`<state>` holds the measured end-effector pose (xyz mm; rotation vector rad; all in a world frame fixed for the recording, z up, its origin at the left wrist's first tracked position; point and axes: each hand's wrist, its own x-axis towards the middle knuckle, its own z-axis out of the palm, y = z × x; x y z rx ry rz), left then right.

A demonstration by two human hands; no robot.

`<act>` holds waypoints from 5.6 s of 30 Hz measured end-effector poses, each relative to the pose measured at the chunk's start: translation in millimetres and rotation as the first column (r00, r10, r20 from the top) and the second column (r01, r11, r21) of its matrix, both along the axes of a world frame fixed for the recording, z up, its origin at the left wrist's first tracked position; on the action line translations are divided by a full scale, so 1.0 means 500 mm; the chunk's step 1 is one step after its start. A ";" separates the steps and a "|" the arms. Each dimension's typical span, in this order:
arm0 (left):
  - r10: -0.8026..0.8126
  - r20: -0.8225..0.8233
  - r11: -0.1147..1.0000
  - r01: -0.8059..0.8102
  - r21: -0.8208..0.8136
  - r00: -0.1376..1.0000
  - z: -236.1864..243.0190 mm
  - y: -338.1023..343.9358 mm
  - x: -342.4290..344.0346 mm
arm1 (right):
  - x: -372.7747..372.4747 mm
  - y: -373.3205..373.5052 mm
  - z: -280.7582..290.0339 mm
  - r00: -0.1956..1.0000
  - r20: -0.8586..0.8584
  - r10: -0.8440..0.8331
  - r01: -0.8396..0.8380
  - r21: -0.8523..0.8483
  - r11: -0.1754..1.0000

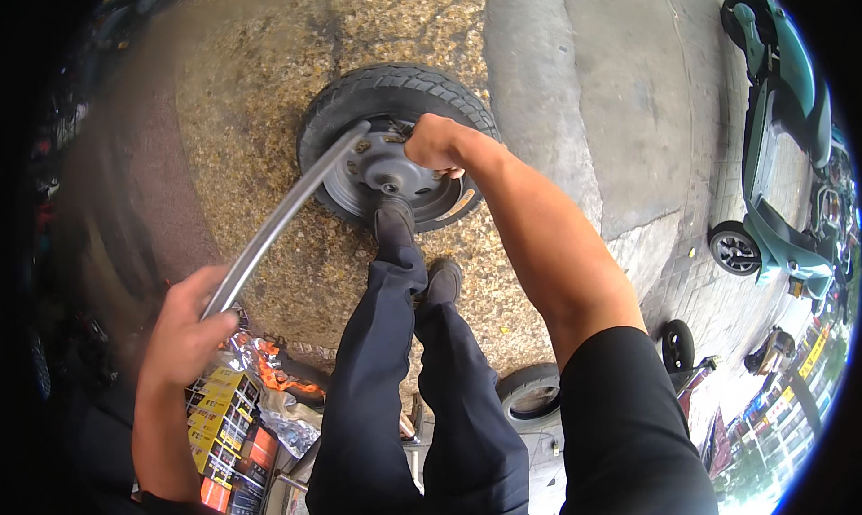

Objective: The person sits on the ground and uses a tire iron to pry a tire off a scooter wheel rim. They repeatedly insert the tool between the tire bead and rim, lever the bead over the rim edge, and rotate the tire to continue the removal process.

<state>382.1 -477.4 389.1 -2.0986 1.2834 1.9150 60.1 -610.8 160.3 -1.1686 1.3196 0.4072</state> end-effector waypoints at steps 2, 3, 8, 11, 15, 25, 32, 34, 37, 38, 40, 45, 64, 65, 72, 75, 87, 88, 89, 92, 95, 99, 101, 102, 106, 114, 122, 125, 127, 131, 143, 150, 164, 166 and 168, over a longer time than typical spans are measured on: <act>0.198 -0.027 0.979 -0.199 -0.046 0.980 0.014 0.050 -0.007 | -0.004 0.011 0.005 1.000 -0.002 -0.014 0.014 0.015 1.000; 0.282 -0.109 0.946 -0.295 -0.132 0.953 0.014 0.063 -0.024 | -0.004 0.015 0.008 0.999 0.001 -0.040 0.040 0.024 0.999; 0.358 -0.359 0.836 -0.467 -0.289 0.862 -0.096 -0.062 -0.180 | 0.005 0.025 0.021 1.000 -0.023 0.006 -0.007 -0.015 1.000; 0.218 -0.596 0.530 -0.607 -0.592 0.773 -0.172 -0.264 -0.202 | 0.011 0.025 0.024 0.999 -0.036 -0.007 0.004 -0.068 0.998; 0.269 -0.707 0.560 -0.703 -0.437 0.654 -0.181 -0.274 -0.226 | 0.013 0.026 0.021 0.999 -0.053 -0.005 0.001 -0.088 0.996; -0.268 -0.660 0.584 -0.426 -0.691 0.702 -0.127 -0.279 -0.194 | 0.023 0.026 0.033 0.998 -0.054 -0.024 0.019 -0.082 0.996; -0.315 -0.498 0.571 -0.258 -0.779 0.808 -0.198 -0.114 -0.213 | 0.023 0.020 0.024 0.997 -0.065 -0.041 0.036 -0.072 0.997; -0.323 -0.479 0.685 -0.148 -0.714 0.816 -0.197 -0.058 -0.203 | 0.021 0.019 0.021 0.997 -0.061 -0.037 0.033 -0.071 0.997; -0.264 -0.454 0.716 -0.142 -0.683 0.851 -0.209 0.018 -0.201 | 0.020 0.018 0.017 0.998 -0.054 -0.031 0.028 -0.063 0.998; -0.298 -0.357 0.699 -0.053 -0.714 0.885 -0.212 0.039 -0.200 | 0.019 0.018 0.016 0.998 -0.055 -0.035 0.031 -0.065 0.997; -0.361 -0.210 0.641 0.078 -0.764 0.908 -0.218 0.074 -0.201 | 0.018 0.018 0.015 0.998 -0.040 -0.039 0.036 -0.064 0.997; -0.317 -0.238 0.670 0.039 -0.742 0.918 -0.220 0.086 -0.187 | 0.016 0.017 0.012 0.999 -0.024 -0.032 0.031 -0.043 0.999; -0.448 -0.281 0.881 0.364 -0.303 0.849 -0.119 0.070 -0.176 | 0.006 0.013 0.003 0.998 0.003 -0.070 0.070 -0.006 0.998; -0.455 -0.293 0.879 0.372 -0.299 0.841 -0.109 0.051 -0.171 | 0.006 0.013 0.004 0.997 0.004 -0.071 0.071 -0.006 0.997; -0.164 0.148 0.805 0.219 -0.551 0.975 -0.164 0.107 -0.277 | 0.009 0.002 -0.002 0.997 -0.014 -0.079 0.078 -0.059 0.995; -0.167 0.206 0.805 0.254 -0.536 0.964 -0.201 0.159 -0.296 | 0.003 -0.002 -0.010 0.999 -0.010 -0.034 0.034 -0.030 0.999; -0.118 0.158 0.809 0.187 -0.558 0.980 -0.211 0.179 -0.261 | 0.022 -0.004 0.007 0.937 -0.221 0.270 -0.311 -0.176 0.934; -0.157 0.209 0.774 0.252 -0.581 0.965 -0.210 0.172 -0.255 | 0.024 -0.006 0.007 0.933 -0.235 0.271 -0.315 -0.175 0.933; -0.092 0.129 0.823 0.148 -0.549 0.987 -0.207 0.166 -0.249 | 0.027 -0.007 0.007 0.932 -0.247 0.265 -0.314 -0.190 0.930; -0.119 0.115 0.829 0.163 -0.535 0.986 -0.197 0.149 -0.239 | 0.041 -0.008 0.002 0.935 -0.283 0.216 -0.270 -0.167 0.948; -0.125 0.111 0.796 0.167 -0.582 0.986 -0.196 0.138 -0.243 | 0.047 -0.018 -0.006 0.916 -0.318 0.245 -0.304 -0.150 0.941; -0.113 0.106 0.804 0.153 -0.575 0.988 -0.195 0.133 -0.252 | 0.034 -0.028 -0.011 0.904 -0.320 0.283 -0.348 -0.169 0.922; -0.113 0.111 0.804 0.157 -0.573 0.987 -0.193 0.132 -0.254 | 0.028 -0.033 -0.013 0.906 -0.307 0.292 -0.357 -0.181 0.916; -0.109 0.110 0.807 0.153 -0.570 0.988 -0.193 0.132 -0.256 | 0.027 -0.034 -0.014 0.905 -0.305 0.297 -0.362 -0.185 0.914; -0.071 0.082 0.841 0.103 -0.532 0.994 -0.186 0.129 -0.257 | 0.029 -0.040 -0.024 0.924 -0.246 0.292 -0.344 -0.204 0.917; -0.143 0.087 0.824 0.167 -0.542 0.986 -0.179 0.103 -0.232 | -0.051 -0.002 -0.040 0.986 -0.136 0.093 -0.099 -0.040 0.994; -0.177 0.160 0.791 0.238 -0.564 0.971 -0.175 0.135 -0.238 | -0.029 -0.038 -0.049 0.997 -0.018 0.080 -0.080 0.011 0.997; -0.142 0.128 0.807 0.189 -0.560 0.982 -0.175 0.150 -0.238 | -0.002 -0.053 -0.050 0.990 -0.022 0.139 -0.138 0.029 0.990; -0.104 0.108 0.822 0.147 -0.550 0.989 -0.176 0.157 -0.237 | 0.004 -0.050 -0.050 0.998 -0.015 0.063 -0.062 0.062 0.996; -0.121 0.078 0.822 0.144 -0.551 0.990 -0.174 0.141 -0.214 | 0.004 -0.048 -0.046 0.993 -0.049 0.105 -0.102 0.061 0.993; 0.089 -0.241 0.967 -0.141 -0.210 0.967 -0.107 -0.053 -0.120 | 0.010 -0.048 -0.031 0.977 -0.095 0.190 -0.191 -0.002 0.982; 0.003 -0.239 0.962 -0.068 -0.263 0.971 -0.118 -0.008 -0.102 | 0.001 -0.045 -0.029 0.988 -0.102 0.120 -0.121 -0.007 0.993; 0.166 -0.230 0.954 -0.216 -0.209 0.959 -0.108 0.007 -0.138 | 0.003 -0.047 -0.031 0.987 -0.078 0.141 -0.141 0.008 0.990; 0.176 -0.234 0.954 -0.224 -0.199 0.956 -0.107 0.001 -0.143 | 0.004 -0.046 -0.029 0.988 -0.077 0.136 -0.136 0.002 0.991; 0.143 -0.235 0.951 -0.200 -0.238 0.961 -0.111 -0.001 -0.146 | 0.004 -0.045 -0.028 0.988 -0.086 0.131 -0.132 -0.005 0.991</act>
